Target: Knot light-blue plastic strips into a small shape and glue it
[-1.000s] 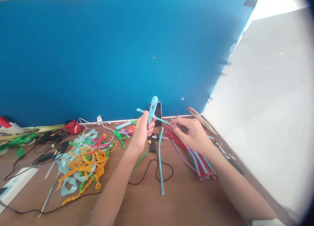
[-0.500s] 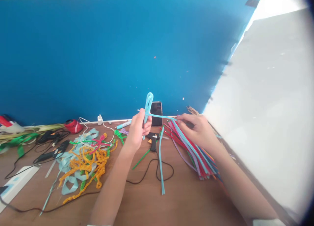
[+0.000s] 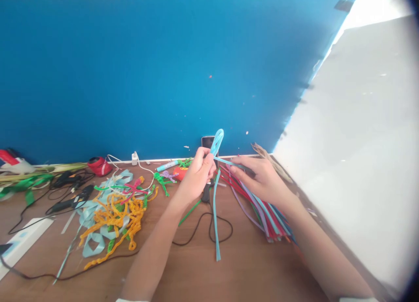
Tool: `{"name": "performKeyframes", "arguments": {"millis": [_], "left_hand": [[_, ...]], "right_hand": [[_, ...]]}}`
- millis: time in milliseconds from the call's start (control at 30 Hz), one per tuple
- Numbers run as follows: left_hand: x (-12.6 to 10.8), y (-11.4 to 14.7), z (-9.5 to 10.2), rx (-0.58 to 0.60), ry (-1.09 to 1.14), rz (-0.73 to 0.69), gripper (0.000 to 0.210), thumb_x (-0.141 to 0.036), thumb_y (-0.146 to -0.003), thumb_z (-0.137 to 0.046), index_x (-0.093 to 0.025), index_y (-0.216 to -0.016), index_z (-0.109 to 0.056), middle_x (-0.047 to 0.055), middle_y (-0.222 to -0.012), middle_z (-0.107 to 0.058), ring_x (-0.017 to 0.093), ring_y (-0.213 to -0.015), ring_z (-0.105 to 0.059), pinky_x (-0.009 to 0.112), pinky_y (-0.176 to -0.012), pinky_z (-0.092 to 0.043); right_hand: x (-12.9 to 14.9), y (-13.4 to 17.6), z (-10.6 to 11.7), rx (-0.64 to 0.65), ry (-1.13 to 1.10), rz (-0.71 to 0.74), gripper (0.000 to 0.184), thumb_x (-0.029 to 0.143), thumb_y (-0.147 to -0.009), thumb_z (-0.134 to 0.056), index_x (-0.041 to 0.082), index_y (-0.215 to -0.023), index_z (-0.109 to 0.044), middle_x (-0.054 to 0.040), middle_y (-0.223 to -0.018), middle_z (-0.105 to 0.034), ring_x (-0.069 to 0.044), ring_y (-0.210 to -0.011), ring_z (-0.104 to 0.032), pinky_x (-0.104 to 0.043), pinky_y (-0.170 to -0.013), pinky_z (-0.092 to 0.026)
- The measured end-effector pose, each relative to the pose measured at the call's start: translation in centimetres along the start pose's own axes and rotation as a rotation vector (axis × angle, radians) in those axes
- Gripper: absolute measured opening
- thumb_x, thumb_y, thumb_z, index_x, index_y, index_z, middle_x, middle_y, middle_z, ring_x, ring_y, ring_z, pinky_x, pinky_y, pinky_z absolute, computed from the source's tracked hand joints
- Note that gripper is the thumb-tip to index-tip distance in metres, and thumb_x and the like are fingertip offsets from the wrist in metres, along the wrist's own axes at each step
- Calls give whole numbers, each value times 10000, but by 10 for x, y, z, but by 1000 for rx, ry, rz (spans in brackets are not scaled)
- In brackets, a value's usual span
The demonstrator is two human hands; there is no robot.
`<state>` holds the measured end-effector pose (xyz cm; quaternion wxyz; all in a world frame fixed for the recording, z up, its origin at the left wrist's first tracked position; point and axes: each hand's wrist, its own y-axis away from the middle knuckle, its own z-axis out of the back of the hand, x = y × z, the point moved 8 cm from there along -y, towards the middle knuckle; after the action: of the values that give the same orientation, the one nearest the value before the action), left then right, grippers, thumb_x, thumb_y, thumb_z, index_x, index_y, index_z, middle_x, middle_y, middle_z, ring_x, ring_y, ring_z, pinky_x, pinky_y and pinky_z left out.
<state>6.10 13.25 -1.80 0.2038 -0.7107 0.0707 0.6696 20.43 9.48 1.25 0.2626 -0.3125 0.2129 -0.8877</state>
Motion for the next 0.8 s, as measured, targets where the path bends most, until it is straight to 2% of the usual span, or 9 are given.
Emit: {"name": "performKeyframes", "arguments": {"millis": [200,300,400,500,567,667,733,767,800], "left_hand": [[3,-2,1,0,-135,-13,325,-466,-1004,-458,-190,-833,-458,-49,-699,-410,69,-576,-356,185,-530,-286],[4,-1,-2,32,-153,-9,314,-454,-1011,-445,-189,-844,-468,-38,-715,-459,67,-581,-393,181,-526,-296],[4,-1,-6,73,-130,-13,312,-465,-1010,-446,-198,-846,-446,-46,-692,-463,61,-535,-378,178,-489,-278],[2,-4,3,21,-139,-35,326,-471,-996,-477,-196,-823,-452,-56,-658,-399,58,-513,-315,174,-461,-231],[0,-6,17,-76,-122,-27,273,-448,-991,-487,-192,-901,-522,-57,-662,-379,60,-508,-296,174,-450,-217],[-2,-7,34,-200,-79,-18,239,-406,-983,-490,-179,-945,-555,-57,-664,-378,56,-486,-276,178,-435,-208],[-3,-8,38,-216,-55,-19,235,-402,-973,-501,-180,-909,-540,-60,-659,-377,51,-472,-273,175,-425,-191],[-3,-8,38,-213,-52,-19,236,-403,-971,-503,-182,-893,-530,-59,-664,-387,49,-469,-286,171,-420,-186],[-3,-8,37,-205,-55,-18,237,-406,-971,-502,-186,-885,-520,-54,-676,-407,47,-470,-309,167,-416,-185]], "right_hand": [[2,2,-6,-20,9,22,271,325,-1027,-473,198,-934,-693,-8,-715,-682,-133,-620,-584,-259,-648,-405],[0,2,-7,-28,15,2,273,322,-1019,-482,197,-892,-689,6,-657,-636,-126,-582,-540,-260,-627,-379],[0,2,-3,-54,12,-9,275,332,-1015,-485,194,-896,-690,5,-648,-625,-127,-585,-527,-265,-651,-377],[-6,1,-3,-19,25,-48,281,336,-1017,-473,194,-903,-687,-10,-691,-657,-136,-617,-553,-269,-666,-374],[-15,-1,-15,103,71,-81,276,321,-1011,-471,202,-899,-693,-20,-729,-690,-145,-652,-589,-270,-666,-368],[-30,4,-56,409,142,-79,274,280,-989,-482,218,-865,-718,-31,-805,-732,-167,-759,-654,-268,-692,-375],[-38,15,-93,630,143,-60,260,254,-961,-500,230,-867,-741,-31,-840,-750,-179,-820,-681,-263,-726,-400],[-43,21,-109,711,146,-79,237,245,-938,-524,245,-879,-753,-25,-876,-760,-185,-864,-691,-260,-743,-410],[-47,24,-122,738,151,-93,196,260,-906,-571,249,-854,-760,-25,-890,-764,-195,-890,-698,-260,-749,-419]]}}
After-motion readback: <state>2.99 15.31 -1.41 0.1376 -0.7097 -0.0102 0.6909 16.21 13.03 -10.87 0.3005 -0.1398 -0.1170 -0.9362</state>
